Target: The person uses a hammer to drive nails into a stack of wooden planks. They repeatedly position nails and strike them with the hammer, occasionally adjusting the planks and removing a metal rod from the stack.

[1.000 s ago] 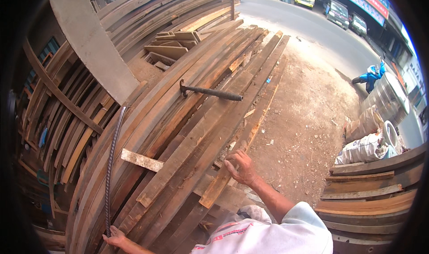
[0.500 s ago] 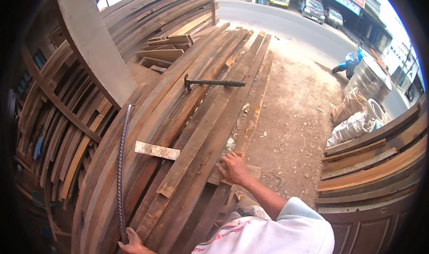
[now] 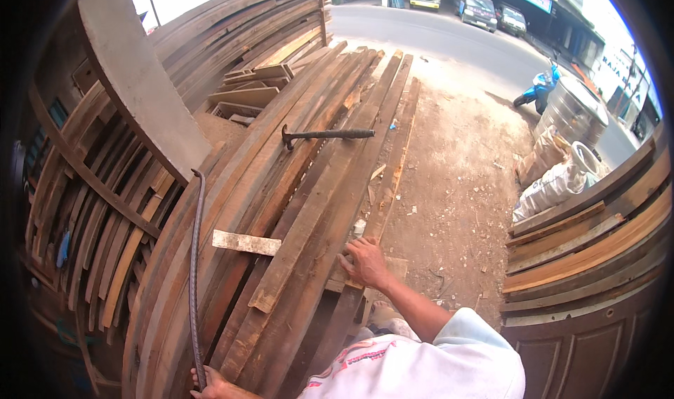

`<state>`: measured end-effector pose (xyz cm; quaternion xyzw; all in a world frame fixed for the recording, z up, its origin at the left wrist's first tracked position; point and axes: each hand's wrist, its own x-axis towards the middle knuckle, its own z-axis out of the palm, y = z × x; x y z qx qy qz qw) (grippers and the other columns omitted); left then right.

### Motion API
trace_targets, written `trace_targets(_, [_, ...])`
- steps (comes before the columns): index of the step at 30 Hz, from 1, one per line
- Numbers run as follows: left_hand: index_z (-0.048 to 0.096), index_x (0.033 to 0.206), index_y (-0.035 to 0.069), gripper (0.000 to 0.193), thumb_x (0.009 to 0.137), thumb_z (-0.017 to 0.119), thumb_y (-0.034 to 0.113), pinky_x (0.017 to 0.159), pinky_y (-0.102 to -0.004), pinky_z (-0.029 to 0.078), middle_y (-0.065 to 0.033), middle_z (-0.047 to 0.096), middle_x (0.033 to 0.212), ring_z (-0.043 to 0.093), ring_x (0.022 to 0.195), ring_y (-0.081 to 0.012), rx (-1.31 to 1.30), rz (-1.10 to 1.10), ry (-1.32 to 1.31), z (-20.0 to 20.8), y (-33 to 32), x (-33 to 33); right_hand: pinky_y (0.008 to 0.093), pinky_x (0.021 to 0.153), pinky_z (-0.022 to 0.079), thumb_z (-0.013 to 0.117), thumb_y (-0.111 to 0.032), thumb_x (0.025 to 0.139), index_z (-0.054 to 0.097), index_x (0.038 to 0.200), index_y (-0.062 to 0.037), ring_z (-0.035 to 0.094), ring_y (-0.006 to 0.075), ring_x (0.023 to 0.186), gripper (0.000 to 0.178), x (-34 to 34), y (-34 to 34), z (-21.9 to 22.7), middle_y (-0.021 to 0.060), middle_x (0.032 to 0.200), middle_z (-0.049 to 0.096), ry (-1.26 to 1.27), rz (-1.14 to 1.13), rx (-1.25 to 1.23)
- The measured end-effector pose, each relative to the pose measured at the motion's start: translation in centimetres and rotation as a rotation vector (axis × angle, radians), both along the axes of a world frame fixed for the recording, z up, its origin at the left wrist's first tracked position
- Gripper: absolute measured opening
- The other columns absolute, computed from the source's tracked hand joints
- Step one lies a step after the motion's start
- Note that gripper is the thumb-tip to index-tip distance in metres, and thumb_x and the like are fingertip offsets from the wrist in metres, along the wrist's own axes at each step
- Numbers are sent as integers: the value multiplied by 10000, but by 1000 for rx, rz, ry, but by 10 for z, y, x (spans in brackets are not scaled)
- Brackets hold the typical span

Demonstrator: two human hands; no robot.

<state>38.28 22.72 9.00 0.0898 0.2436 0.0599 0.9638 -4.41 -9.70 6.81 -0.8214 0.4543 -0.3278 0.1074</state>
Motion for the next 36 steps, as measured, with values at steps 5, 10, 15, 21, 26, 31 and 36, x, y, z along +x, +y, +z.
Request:
trace_targets(5, [403, 742, 152, 416, 1001, 621, 393, 938, -426, 433, -1, 369, 645, 427, 709, -209, -23, -114, -414, 53, -8, -28, 442, 914, 445, 745, -294, 907, 710, 907, -70, 645, 302, 943, 227, 0, -3, -1, 108, 879, 682, -32, 13, 28])
trace_targets(10, [365, 716, 162, 463, 1008, 584, 446, 909, -447, 414, -17, 324, 637, 401, 724, -210, 78, -90, -472, 116, -22, -58, 441, 905, 469, 762, -274, 907, 706, 965, -59, 649, 320, 968, 229, 4, 0, 5, 131, 967, 689, 95, 3, 43])
trace_targets(15, [410, 691, 145, 472, 1012, 574, 450, 993, -461, 405, -32, 346, 643, 409, 736, -213, 271, -155, -749, 159, -16, -101, 430, 877, 552, 797, -198, 896, 660, 1187, -55, 665, 338, 1058, 352, 37, 14, 43, 162, 1097, 679, -205, 285, 261])
trace_targets(21, [419, 720, 150, 483, 1059, 468, 490, 968, -457, 379, -25, 347, 652, 418, 723, -204, 496, -159, -1011, 207, -8, -157, 475, 1112, 460, 841, -133, 808, 496, 1488, -119, 507, 364, 1367, 763, 172, 41, 99, 183, 1493, 491, -285, 841, -23])
trace_targets(26, [353, 714, 172, 489, 1059, 479, 495, 933, -405, 344, -4, 334, 631, 411, 718, -155, 477, -217, -1132, 216, -2, -182, 563, 1206, 298, 832, -105, 784, 525, 1417, -125, 433, 371, 1415, 704, 276, 27, 105, 170, 1487, 463, -313, 758, -241])
trace_targets(31, [374, 705, 163, 450, 1053, 516, 412, 917, -385, 365, -2, 335, 629, 411, 712, -137, 591, -211, -1245, 220, 65, -191, 584, 1134, 306, 812, -145, 794, 647, 1016, -92, 561, 366, 1158, 281, 318, 51, 106, 123, 1094, 621, -560, 855, -70])
trace_targets(36, [608, 1099, 90, 399, 1063, 539, 481, 920, -395, 525, -24, 637, 990, 651, 912, -172, 981, -221, -1822, 273, 197, -164, 525, 941, 452, 779, -240, 789, 624, 836, -96, 629, 295, 910, 217, 292, 123, 151, 74, 815, 614, -707, 865, -292])
